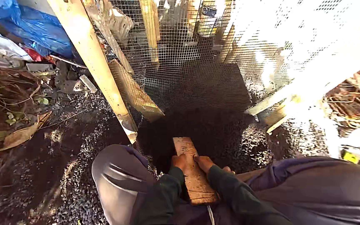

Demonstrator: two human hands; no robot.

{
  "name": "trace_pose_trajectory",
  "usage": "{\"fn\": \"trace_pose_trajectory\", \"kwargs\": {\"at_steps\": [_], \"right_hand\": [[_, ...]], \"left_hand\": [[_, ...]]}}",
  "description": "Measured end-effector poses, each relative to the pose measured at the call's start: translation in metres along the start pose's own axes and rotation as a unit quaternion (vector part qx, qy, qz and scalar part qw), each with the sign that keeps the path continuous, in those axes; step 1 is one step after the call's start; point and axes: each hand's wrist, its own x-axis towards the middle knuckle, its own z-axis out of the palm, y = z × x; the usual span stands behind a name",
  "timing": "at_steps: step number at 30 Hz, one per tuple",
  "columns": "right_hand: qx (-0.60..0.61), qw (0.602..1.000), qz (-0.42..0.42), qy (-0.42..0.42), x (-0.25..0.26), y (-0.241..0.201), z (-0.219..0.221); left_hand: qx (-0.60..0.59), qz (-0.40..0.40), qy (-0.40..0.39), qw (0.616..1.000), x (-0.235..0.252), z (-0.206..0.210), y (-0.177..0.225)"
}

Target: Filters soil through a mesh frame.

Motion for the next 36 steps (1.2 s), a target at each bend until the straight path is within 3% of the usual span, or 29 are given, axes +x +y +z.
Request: {"fn": "trace_pose_trajectory", "kwargs": {"at_steps": [5,7,9,12,15,18,20,23,25,27,29,31,33,34,36], "right_hand": [[-0.012,1.000,-0.023,-0.010,0.016,-0.018,-0.006],[-0.118,0.989,-0.082,-0.030,0.013,-0.035,-0.022],[-0.296,0.941,-0.162,-0.029,0.004,-0.065,-0.048],[-0.374,0.895,-0.239,0.043,-0.052,-0.113,-0.080],[-0.233,0.912,-0.314,0.125,-0.107,-0.129,-0.112],[0.017,0.916,-0.369,0.159,-0.150,-0.096,-0.113],[0.100,0.915,-0.370,0.129,-0.151,-0.068,-0.112],[0.169,0.935,-0.310,0.040,-0.104,-0.021,-0.106],[0.262,0.928,-0.261,0.037,-0.075,0.004,-0.095],[0.370,0.897,-0.214,0.110,-0.051,0.020,-0.088],[0.462,0.847,-0.178,0.194,-0.025,0.028,-0.090],[0.486,0.823,-0.139,0.259,0.001,0.025,-0.100],[0.426,0.849,-0.076,0.303,0.026,0.022,-0.109],[0.367,0.876,-0.038,0.311,0.033,0.019,-0.110],[0.323,0.904,-0.004,0.281,0.051,0.018,-0.103]], "left_hand": [[-0.011,0.023,-0.008,1.000,0.018,-0.005,0.015],[0.047,0.070,-0.035,0.996,0.019,-0.012,0.034],[0.149,0.162,-0.074,0.973,0.014,-0.020,0.065],[0.165,0.271,-0.047,0.947,-0.036,-0.034,0.120],[0.061,0.323,-0.013,0.944,-0.096,-0.045,0.156],[-0.060,0.364,-0.016,0.929,-0.150,-0.041,0.143],[-0.051,0.405,-0.056,0.911,-0.155,-0.030,0.118],[0.081,0.387,-0.123,0.910,-0.129,-0.027,0.088],[0.156,0.393,-0.059,0.904,-0.116,-0.053,0.087],[0.165,0.464,0.088,0.866,-0.113,-0.101,0.101],[0.157,0.531,0.250,0.794,-0.123,-0.155,0.123],[0.137,0.577,0.400,0.698,-0.144,-0.202,0.154],[0.118,0.605,0.492,0.615,-0.159,-0.243,0.193],[0.107,0.607,0.518,0.593,-0.163,-0.258,0.215],[0.087,0.559,0.548,0.616,-0.158,-0.279,0.254]]}}
